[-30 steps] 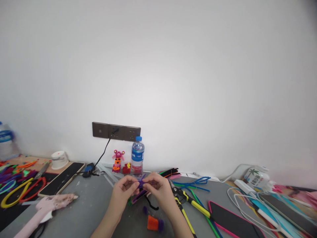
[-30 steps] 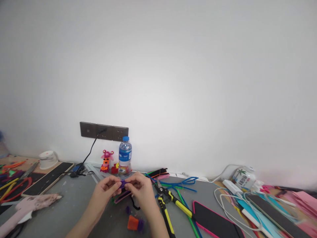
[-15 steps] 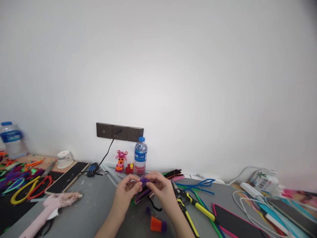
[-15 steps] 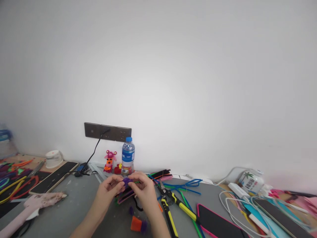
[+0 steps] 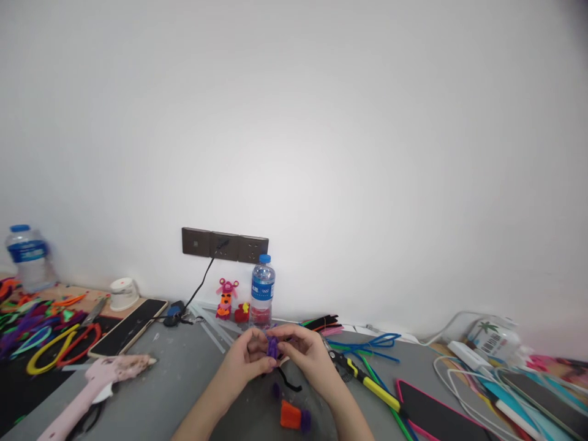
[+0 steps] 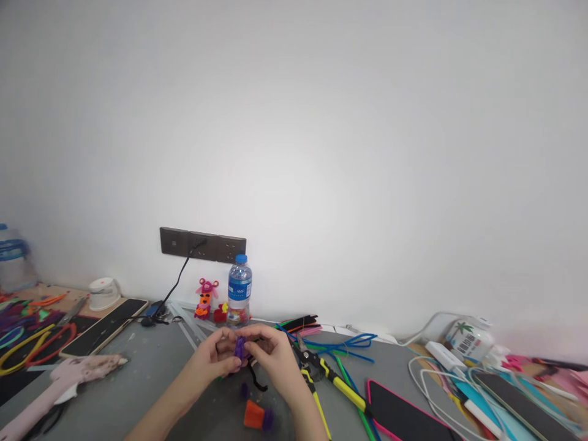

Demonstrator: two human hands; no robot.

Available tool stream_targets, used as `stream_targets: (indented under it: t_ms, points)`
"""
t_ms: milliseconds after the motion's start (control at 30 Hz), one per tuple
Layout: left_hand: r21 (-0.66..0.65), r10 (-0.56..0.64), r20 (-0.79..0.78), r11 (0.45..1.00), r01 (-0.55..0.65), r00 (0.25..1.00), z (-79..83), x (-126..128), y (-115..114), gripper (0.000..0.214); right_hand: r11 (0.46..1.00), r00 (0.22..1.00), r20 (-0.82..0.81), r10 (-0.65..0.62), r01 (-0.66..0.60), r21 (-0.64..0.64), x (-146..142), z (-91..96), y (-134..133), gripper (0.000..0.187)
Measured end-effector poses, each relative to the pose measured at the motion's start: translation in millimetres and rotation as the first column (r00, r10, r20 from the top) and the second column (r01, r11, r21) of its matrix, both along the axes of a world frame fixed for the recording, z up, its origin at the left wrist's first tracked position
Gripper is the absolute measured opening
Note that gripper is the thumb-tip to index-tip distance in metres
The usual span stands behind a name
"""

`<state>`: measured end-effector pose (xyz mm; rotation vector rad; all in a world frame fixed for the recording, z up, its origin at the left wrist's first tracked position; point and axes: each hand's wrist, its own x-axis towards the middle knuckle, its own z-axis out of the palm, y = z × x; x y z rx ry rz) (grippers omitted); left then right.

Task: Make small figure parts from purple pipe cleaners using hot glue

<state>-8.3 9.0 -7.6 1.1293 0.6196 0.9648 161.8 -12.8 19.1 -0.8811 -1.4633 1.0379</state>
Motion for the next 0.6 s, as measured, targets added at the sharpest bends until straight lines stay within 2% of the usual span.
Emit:
stream_targets:
  t_ms: [100, 200, 300, 400, 533, 600]
  points:
    - [-0.002, 0.077, -0.06, 0.997, -0.078, 0.995, 3.9, -3, 2, 0.046, 0.995, 0.994, 0.023, -0.104, 0.104, 0.014, 6, 0.3, 1, 0.028]
    - [-0.018, 0.191, -0.066, 0.981, -0.193, 0.979, 3.9, -6, 5, 0.044, 0.982, 0.983, 0.044, -0.178, 0.181, -0.057, 16, -3.3, 3, 0.033]
    - [-0.091, 0.257, -0.058, 0.961, -0.262, 0.965, 0.9, -5, 7, 0.046, 0.975, 0.985, 0.146, -0.093, 0.12, -0.185, 23, -8.5, 3, 0.033]
    - [-0.127, 0.278, 0.014, 0.953, -0.274, 0.96, -1.0, -2, 6, 0.049, 0.959, 0.96, 0.279, 0.027, 0.054, -0.279, 22, -12.9, 1, 0.03]
    - [-0.099, 0.347, 0.099, 0.936, -0.338, 0.933, -2.1, 1, 6, 0.042, 0.973, 0.94, 0.34, -0.024, 0.1, -0.208, 16, -19.2, 2, 0.019]
    - [-0.062, 0.414, 0.102, 0.91, -0.41, 0.904, -1.9, 0, 6, 0.035, 0.978, 0.944, 0.329, -0.003, 0.072, -0.196, 14, -22.7, 3, 0.013]
